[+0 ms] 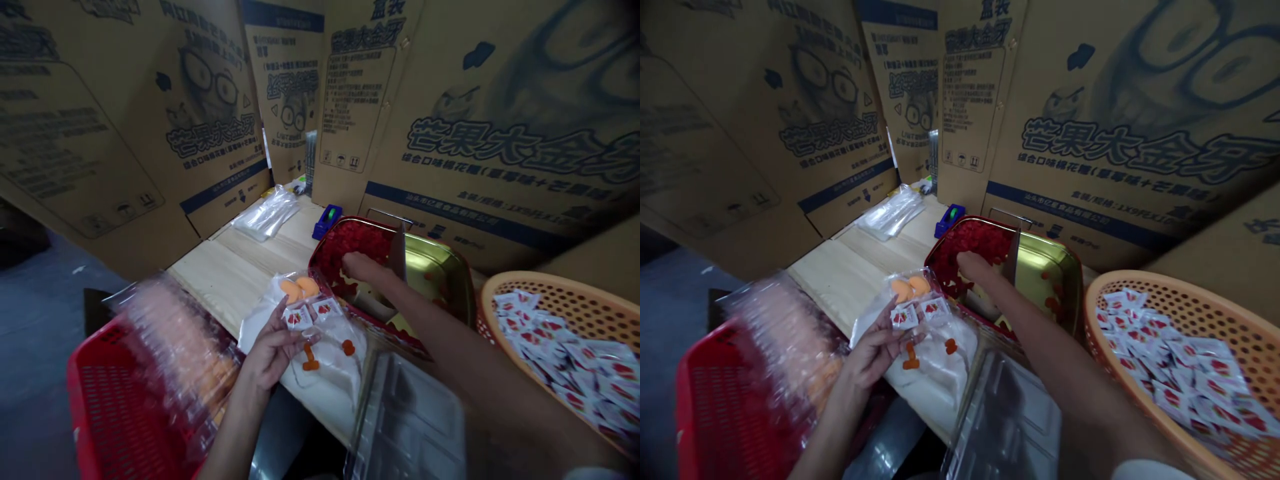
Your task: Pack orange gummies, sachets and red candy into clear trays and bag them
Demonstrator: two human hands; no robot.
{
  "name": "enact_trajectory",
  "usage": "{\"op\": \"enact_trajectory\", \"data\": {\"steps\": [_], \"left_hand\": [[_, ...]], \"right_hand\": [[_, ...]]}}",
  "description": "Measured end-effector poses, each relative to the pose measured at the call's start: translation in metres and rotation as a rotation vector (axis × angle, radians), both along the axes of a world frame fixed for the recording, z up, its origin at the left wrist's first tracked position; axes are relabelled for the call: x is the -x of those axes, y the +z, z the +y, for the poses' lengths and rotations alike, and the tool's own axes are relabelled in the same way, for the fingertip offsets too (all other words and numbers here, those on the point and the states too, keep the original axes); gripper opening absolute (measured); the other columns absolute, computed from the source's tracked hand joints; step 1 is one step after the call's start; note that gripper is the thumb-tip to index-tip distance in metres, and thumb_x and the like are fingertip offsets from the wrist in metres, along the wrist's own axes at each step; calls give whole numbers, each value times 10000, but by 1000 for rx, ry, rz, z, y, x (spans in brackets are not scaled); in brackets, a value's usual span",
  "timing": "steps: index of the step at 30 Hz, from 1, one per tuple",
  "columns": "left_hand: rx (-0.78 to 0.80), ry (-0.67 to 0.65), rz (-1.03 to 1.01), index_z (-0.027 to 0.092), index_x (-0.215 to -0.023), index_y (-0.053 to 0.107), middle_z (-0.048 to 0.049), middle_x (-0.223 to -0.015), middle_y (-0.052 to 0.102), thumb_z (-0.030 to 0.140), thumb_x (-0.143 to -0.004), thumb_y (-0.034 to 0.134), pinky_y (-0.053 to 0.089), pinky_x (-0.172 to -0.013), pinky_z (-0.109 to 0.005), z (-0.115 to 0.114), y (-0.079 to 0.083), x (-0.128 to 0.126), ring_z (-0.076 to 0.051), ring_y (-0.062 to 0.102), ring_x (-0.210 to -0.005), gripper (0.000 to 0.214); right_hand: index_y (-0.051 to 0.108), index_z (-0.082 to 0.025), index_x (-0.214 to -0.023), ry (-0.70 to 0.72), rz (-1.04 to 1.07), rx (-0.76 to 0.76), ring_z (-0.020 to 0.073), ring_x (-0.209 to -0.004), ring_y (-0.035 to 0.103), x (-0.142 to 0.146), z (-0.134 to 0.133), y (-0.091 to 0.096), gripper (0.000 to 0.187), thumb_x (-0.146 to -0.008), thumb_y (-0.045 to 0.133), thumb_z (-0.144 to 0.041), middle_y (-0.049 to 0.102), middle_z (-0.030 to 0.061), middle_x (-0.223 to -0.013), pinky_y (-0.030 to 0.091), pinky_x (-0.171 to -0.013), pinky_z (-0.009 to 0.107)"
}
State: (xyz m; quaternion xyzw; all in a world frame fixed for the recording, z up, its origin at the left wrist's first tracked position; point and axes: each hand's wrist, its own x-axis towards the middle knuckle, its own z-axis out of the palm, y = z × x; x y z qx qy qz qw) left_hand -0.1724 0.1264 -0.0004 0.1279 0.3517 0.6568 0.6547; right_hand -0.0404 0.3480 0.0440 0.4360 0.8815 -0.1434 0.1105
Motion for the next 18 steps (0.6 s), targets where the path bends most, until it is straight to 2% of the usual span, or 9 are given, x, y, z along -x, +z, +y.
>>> {"op": "enact_trajectory", "data": {"steps": [3, 5, 7, 10, 13, 16, 18], "left_hand": [[11, 7, -11, 290, -1267, 406, -26, -1159, 597, -52, -632, 583, 435, -931, -495, 1, 1, 2, -217, 638, -929, 743], [-1, 6, -11, 284, -1270, 404, -36, -1172, 592, -52, -630, 579, 435, -930, -494, 1, 1, 2, -224, 630, -954, 744], [-24, -7, -1, 275, -1276, 404, -48, -1182, 589, -48, -634, 578, 443, -924, -477, 1, 1, 1, -225, 628, -960, 740], [-26, -21, 16, 269, -1280, 405, -52, -1154, 607, -41, -635, 588, 468, -898, -432, -1, 2, -2, -214, 643, -922, 738], [-17, -25, 24, 269, -1284, 395, -55, -1142, 612, -30, -639, 601, 481, -875, -420, -6, 4, -3, -230, 642, -933, 740], [-20, -18, 9, 256, -1292, 381, -66, -1143, 614, -38, -642, 594, 475, -888, -439, -12, 8, -2, -243, 626, -978, 744], [-8, -3, -13, 252, -1299, 370, -66, -1132, 621, -48, -647, 584, 468, -904, -451, -17, 10, -1, -241, 614, -1004, 749]], "right_hand": [[655, -118, -937, 52, 151, 0, 162, -831, 599, -11, -29, 28, 226, -750, 529, -100, 667, 83, -910, 414, -666, 216], [660, -145, -887, 159, 305, 133, 118, -713, 580, -19, -60, 43, 203, -719, 552, -105, 665, 28, -809, 403, -602, 192], [666, -163, -818, 300, 388, 280, 98, -645, 548, -24, -92, 51, 191, -694, 552, -72, 650, 3, -744, 389, -566, 187], [670, -186, -766, 422, 402, 280, 103, -660, 538, -27, -125, 52, 247, -697, 510, -11, 644, 5, -746, 387, -595, 201], [663, -199, -785, 367, 427, 159, 130, -725, 555, -33, -136, 51, 244, -744, 487, -35, 649, 25, -792, 397, -653, 227], [637, -193, -752, 181, 423, 65, 151, -739, 566, -58, -141, 46, 207, -794, 456, -101, 644, 43, -803, 404, -662, 253], [618, -181, -763, 53, 385, 29, 159, -735, 574, -84, -148, 33, 214, -825, 418, -140, 639, 57, -814, 412, -654, 263]]}}
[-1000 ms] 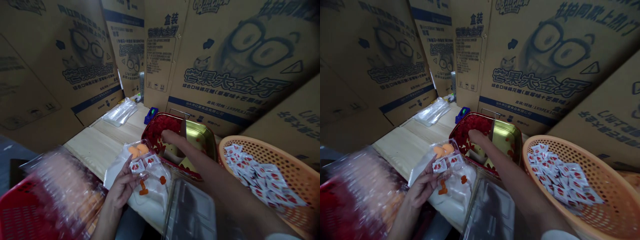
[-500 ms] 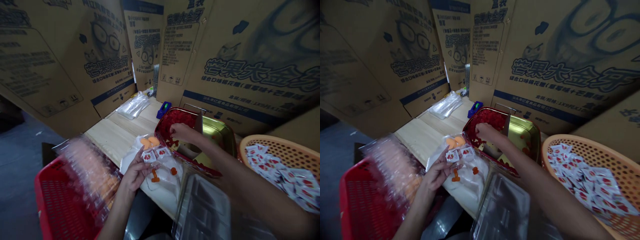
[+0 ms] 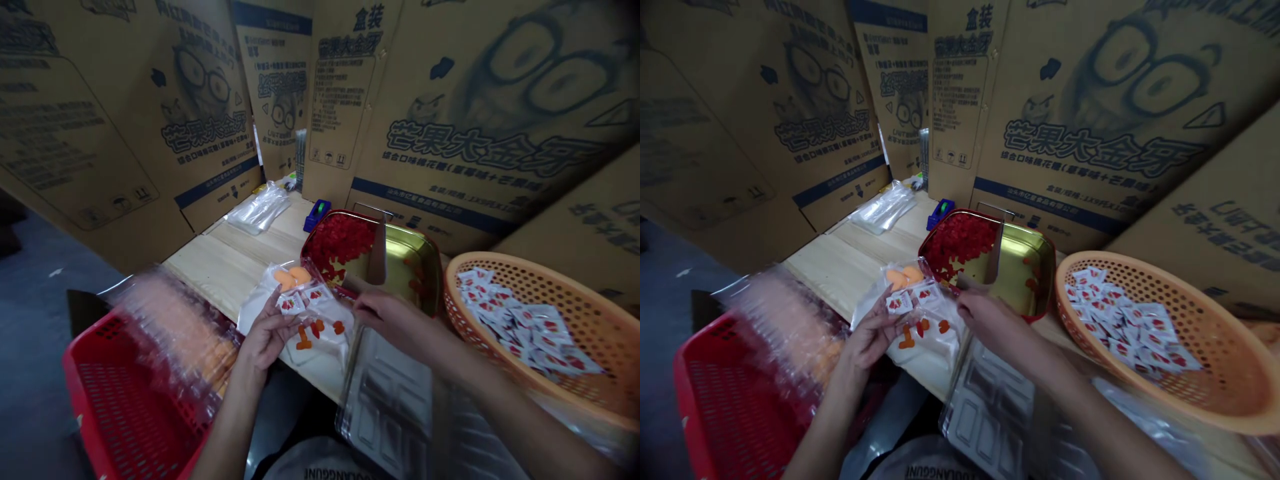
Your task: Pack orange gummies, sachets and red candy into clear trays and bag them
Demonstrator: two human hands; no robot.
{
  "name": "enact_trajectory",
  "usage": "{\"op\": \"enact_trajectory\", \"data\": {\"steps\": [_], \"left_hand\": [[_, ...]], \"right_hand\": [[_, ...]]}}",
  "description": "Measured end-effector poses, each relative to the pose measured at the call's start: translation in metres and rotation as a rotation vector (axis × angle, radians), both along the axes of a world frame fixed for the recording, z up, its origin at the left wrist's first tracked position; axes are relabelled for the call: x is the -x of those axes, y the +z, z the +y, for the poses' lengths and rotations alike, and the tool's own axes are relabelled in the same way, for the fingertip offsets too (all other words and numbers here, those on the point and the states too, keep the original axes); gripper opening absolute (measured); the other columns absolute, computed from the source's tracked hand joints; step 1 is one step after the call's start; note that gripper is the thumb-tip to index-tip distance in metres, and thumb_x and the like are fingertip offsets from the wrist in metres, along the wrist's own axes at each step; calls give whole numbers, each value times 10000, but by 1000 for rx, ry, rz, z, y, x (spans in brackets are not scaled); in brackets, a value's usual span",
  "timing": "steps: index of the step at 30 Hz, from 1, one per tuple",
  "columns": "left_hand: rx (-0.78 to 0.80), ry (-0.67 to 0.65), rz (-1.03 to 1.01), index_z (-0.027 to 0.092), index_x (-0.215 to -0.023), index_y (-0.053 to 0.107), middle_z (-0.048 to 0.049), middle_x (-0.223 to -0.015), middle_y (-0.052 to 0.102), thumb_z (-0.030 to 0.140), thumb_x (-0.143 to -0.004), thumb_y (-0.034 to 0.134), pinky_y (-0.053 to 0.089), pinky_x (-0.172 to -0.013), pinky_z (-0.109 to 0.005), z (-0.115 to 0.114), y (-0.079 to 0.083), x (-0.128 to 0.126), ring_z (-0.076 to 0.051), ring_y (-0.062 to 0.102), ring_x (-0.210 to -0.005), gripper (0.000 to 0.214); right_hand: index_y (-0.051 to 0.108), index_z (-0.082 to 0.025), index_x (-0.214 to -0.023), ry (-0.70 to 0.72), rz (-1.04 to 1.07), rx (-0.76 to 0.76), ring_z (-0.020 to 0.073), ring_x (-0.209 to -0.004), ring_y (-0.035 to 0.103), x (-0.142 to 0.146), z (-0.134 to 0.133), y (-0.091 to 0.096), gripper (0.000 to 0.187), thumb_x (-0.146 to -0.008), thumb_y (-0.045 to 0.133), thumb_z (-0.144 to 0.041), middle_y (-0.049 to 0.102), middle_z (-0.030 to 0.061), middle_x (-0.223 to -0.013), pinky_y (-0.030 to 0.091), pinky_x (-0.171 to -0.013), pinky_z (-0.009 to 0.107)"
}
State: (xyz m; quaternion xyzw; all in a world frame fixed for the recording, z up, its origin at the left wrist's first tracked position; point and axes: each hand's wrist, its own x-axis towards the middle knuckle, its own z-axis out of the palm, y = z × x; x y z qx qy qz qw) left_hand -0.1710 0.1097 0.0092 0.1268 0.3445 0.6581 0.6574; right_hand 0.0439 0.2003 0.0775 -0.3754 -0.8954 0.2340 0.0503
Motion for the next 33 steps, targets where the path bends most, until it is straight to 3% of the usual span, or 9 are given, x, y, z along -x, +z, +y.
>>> {"op": "enact_trajectory", "data": {"steps": [5, 8, 11, 18, 33], "left_hand": [[-6, 14, -1, 281, -1307, 361, -48, -1157, 613, -60, -648, 580, 465, -922, -446, -11, -1, 2, -251, 591, -1053, 774], [-33, -26, 10, 285, -1300, 368, -50, -1177, 600, -54, -657, 583, 460, -935, -446, -16, -1, 0, -248, 584, -1067, 758], [-41, -53, 31, 276, -1270, 396, -57, -1207, 580, -53, -651, 594, 475, -921, -426, -22, 1, -3, -250, 581, -1071, 729], [-54, -59, 2, 286, -1237, 407, -58, -1262, 535, -42, -646, 605, 472, -921, -453, -43, 1, -6, -266, 538, -1130, 705], [-33, -31, -13, 325, -1344, 278, -59, -1188, 584, -41, -664, 590, 520, -851, -381, -70, -9, 8, -209, 624, -985, 833]], "right_hand": [[540, -131, -1118, -284, -103, -90, 228, -1033, 529, -47, -30, -58, 310, -841, 414, -191, 557, 153, -1145, 418, -824, 327], [443, -111, -1255, -429, -166, -172, 267, -1128, 463, -42, -42, -86, 407, -864, 407, -219, 486, 178, -1243, 400, -874, 380], [417, -106, -1282, -521, -243, -291, 281, -1113, 455, -29, -46, -101, 408, -909, 347, -255, 497, 169, -1225, 354, -920, 428], [417, -118, -1270, -530, -350, -483, 250, -998, 470, -22, -46, -116, 384, -926, 257, -177, 530, 155, -1106, 377, -811, 377], [502, -121, -1148, -533, -329, -583, 255, -964, 458, -23, -48, -115, 341, -927, 252, -188, 554, 135, -1006, 312, -775, 379]]}}
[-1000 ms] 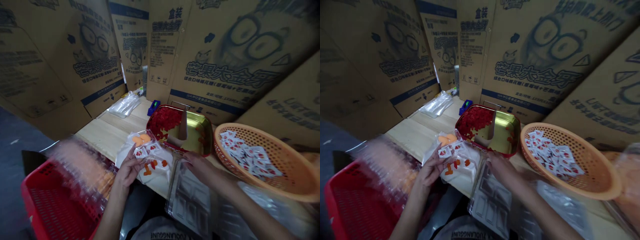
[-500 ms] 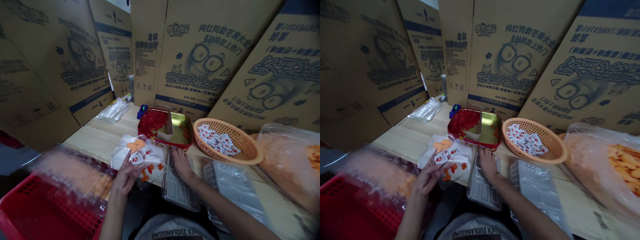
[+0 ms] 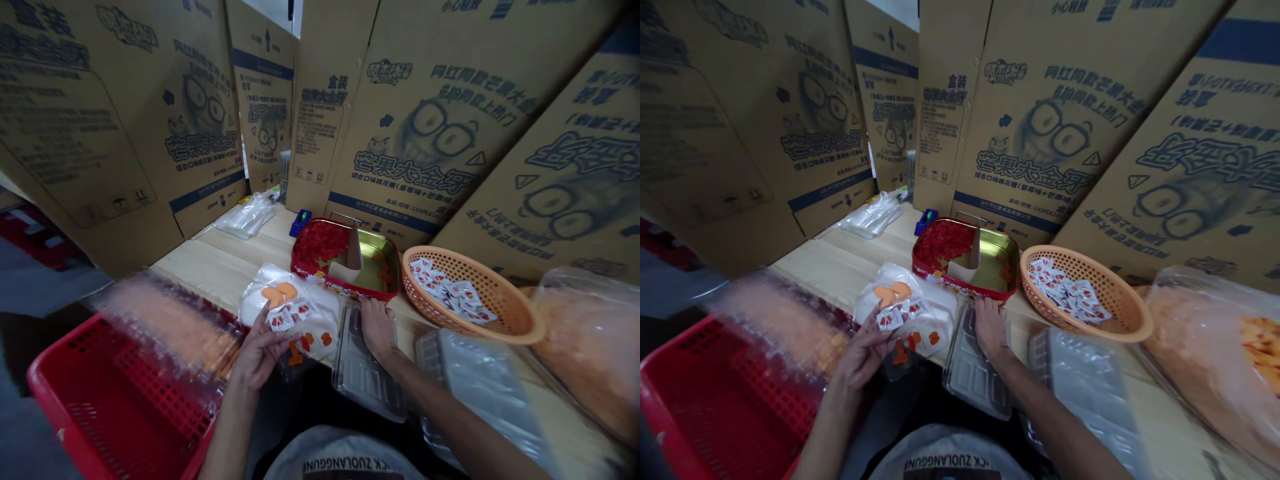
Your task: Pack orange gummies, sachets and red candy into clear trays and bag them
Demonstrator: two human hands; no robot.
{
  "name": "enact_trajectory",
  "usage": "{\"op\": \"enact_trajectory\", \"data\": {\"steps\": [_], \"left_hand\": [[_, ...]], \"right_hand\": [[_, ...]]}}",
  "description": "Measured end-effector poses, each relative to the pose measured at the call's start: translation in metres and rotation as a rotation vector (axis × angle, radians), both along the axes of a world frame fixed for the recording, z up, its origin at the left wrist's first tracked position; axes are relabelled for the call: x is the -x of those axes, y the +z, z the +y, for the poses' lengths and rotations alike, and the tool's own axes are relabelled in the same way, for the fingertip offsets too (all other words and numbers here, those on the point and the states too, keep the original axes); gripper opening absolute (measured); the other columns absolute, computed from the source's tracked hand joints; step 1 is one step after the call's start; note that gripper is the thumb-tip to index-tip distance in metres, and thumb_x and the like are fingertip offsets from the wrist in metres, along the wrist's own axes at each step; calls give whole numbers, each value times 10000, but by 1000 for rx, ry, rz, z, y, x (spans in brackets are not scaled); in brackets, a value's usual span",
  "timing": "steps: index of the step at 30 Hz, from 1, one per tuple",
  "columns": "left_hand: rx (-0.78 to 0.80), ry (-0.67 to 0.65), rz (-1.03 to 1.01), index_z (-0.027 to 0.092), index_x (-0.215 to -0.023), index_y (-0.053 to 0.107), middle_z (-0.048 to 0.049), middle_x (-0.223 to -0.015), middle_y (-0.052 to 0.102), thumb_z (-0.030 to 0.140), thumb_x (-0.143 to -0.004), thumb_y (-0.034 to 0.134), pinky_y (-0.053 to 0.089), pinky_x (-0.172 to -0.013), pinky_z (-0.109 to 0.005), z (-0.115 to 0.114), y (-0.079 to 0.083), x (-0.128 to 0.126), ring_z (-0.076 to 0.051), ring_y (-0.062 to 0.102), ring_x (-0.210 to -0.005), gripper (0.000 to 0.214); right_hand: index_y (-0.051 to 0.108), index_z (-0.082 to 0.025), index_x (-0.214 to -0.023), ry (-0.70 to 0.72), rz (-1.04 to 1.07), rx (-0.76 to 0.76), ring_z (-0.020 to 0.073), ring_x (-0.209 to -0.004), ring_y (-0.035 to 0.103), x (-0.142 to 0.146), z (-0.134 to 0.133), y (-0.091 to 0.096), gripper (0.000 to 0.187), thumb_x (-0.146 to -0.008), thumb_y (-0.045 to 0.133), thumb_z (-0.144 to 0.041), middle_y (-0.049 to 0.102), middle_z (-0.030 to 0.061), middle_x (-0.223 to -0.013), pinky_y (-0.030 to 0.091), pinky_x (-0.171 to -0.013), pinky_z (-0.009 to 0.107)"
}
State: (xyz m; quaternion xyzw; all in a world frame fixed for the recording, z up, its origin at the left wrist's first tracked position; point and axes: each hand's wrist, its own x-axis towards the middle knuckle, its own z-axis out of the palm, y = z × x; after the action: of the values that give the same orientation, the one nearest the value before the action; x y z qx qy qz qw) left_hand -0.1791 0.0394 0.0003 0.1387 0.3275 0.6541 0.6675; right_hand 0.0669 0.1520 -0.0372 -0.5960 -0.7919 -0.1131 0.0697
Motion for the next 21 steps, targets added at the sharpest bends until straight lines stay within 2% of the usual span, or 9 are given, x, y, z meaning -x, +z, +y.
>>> {"op": "enact_trajectory", "data": {"steps": [3, 6, 9, 13, 17, 19, 21], "left_hand": [[-10, 3, -8, 322, -1348, 275, -60, -1196, 580, -45, -666, 583, 514, -860, -389, -1, 0, 1, -206, 619, -994, 834], [-11, 0, -22, 326, -1343, 287, -56, -1215, 568, -58, -661, 562, 511, -864, -402, 0, -1, 3, -203, 618, -990, 829], [-18, -36, -43, 340, -1341, 289, -54, -1246, 546, -60, -657, 543, 499, -876, -424, 1, -4, 5, -211, 615, -997, 833], [-6, -117, -96, 342, -1352, 267, -58, -1216, 565, -51, -662, 510, 465, -899, -474, 2, -9, 3, -235, 605, -1023, 830], [-1, -195, -145, 326, -1359, 266, -61, -1161, 600, -18, -683, 520, 450, -902, -472, 4, -11, -8, -238, 609, -1015, 800], [6, -215, -153, 318, -1350, 291, -68, -1150, 607, 49, -725, 558, 468, -872, -450, 5, -10, -16, -238, 617, -995, 731], [13, -211, -150, 309, -1330, 329, -79, -1157, 606, 179, -774, 589, 491, -829, -430, 5, -9, -23, -244, 624, -975, 628]], "right_hand": [[523, -124, -1107, 0, 73, -25, 254, -950, 461, -2, 3, 1, 327, -931, 276, -248, 560, 123, -991, 304, -766, 373], [567, -134, -938, 18, 199, -32, 240, -890, 475, -7, 8, 13, 342, -932, 261, -287, 573, 110, -903, 298, -755, 364], [529, -179, -770, 90, 348, 15, 216, -789, 487, -13, 9, 39, 379, -934, 221, -329, 556, 83, -783, 313, -725, 347], [454, -218, -701, 209, 447, 89, 168, -678, 485, -10, 6, 78, 397, -940, 195, -401, 537, 25, -698, 339, -676, 297], [464, -205, -699, 386, 482, 146, 148, -679, 484, 23, 9, 102, 426, -945, 190, -420, 550, 9, -697, 316, -676, 273], [484, -194, -713, 448, 407, 130, 148, -700, 491, 49, 12, 107, 425, -952, 193, -389, 560, 16, -714, 290, -671, 272], [513, -182, -750, 452, 293, 114, 159, -730, 501, 76, 15, 107, 403, -958, 215, -355, 577, 29, -735, 265, -663, 277]]}}
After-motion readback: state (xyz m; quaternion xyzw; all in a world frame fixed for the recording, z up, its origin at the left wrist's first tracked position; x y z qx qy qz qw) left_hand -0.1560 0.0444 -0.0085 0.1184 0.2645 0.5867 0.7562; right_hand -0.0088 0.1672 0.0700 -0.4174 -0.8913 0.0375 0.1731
